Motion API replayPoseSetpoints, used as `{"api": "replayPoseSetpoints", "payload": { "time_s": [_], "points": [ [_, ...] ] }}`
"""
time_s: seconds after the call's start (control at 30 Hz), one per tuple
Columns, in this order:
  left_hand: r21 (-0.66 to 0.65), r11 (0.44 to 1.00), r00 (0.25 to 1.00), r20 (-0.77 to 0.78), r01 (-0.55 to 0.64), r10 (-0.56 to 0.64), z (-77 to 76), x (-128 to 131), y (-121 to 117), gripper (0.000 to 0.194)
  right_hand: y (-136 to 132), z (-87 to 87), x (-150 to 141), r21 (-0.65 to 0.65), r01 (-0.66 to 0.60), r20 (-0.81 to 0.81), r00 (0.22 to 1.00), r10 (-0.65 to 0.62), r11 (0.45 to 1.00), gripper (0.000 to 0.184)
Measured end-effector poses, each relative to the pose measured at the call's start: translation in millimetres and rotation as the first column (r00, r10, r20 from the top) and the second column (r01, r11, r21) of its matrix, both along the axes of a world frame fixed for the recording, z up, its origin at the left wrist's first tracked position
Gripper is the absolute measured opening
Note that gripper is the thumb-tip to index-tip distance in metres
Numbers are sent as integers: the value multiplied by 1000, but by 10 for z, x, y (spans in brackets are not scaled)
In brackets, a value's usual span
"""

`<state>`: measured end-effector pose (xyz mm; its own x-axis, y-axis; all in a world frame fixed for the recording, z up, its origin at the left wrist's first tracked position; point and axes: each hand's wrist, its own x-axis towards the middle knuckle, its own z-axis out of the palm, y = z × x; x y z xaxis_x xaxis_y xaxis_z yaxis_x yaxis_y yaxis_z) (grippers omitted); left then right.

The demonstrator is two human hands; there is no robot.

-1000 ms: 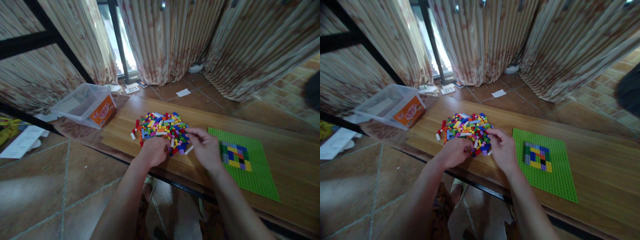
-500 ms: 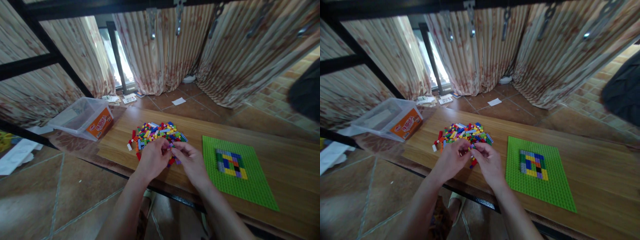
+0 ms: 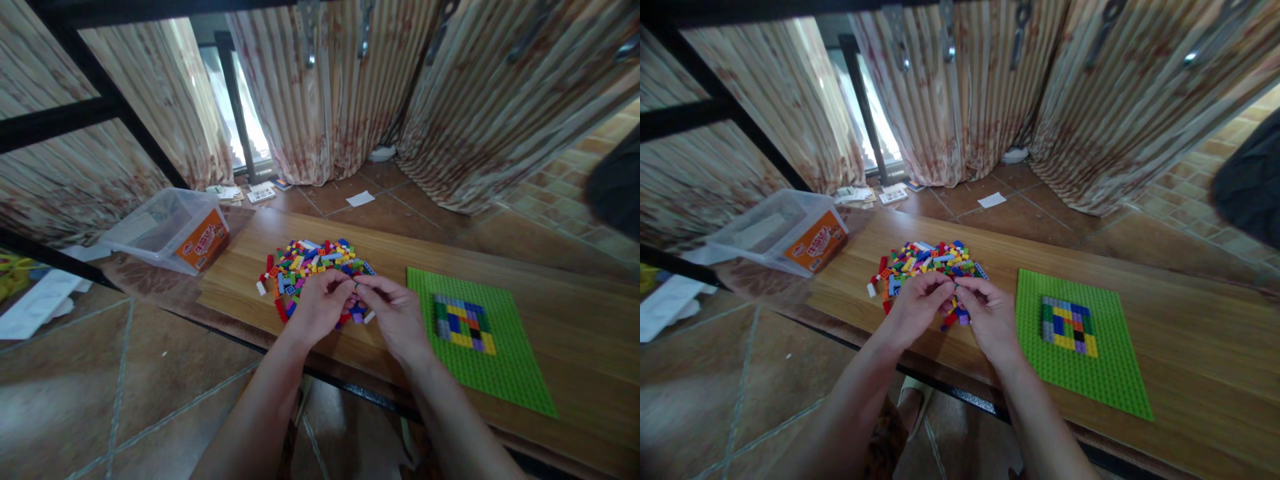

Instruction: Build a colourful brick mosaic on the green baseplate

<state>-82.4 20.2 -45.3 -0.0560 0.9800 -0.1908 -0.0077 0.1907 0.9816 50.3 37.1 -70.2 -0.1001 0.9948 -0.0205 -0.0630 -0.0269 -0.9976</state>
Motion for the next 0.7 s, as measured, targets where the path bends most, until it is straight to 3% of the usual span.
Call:
{"api": "replayPoseSetpoints", "payload": {
  "time_s": [0.27, 0.33, 0.43, 0.53, 0.6, 0.7],
  "points": [
    [-8, 999, 954, 299, -31, 32, 34, 19, 6, 17, -3, -58, -11, -39, -12, -154, 988, 6, 999, 26],
    [-17, 999, 960, 277, -31, 34, 37, -32, 22, 18, 20, -85, -22, -48, -13, -173, 985, 5, 999, 26],
    [0, 996, 995, -49, -87, 87, 14, -146, 51, 17, 85, -113, 12, -16, 53, -42, 998, -54, 998, 25],
    [38, 992, 870, -479, -118, 122, -22, -257, 68, 16, 158, -131, 107, 113, 123, 243, 959, -147, 986, 23],
    [45, 994, 782, -614, -95, 103, -38, -298, 73, 15, 188, -137, 164, 189, 119, 395, 899, -187, 975, 24],
    [51, 996, 722, -686, -72, 87, -38, -308, 80, 13, 197, -132, 177, 234, 85, 504, 841, -196, 968, 24]
  ]
}}
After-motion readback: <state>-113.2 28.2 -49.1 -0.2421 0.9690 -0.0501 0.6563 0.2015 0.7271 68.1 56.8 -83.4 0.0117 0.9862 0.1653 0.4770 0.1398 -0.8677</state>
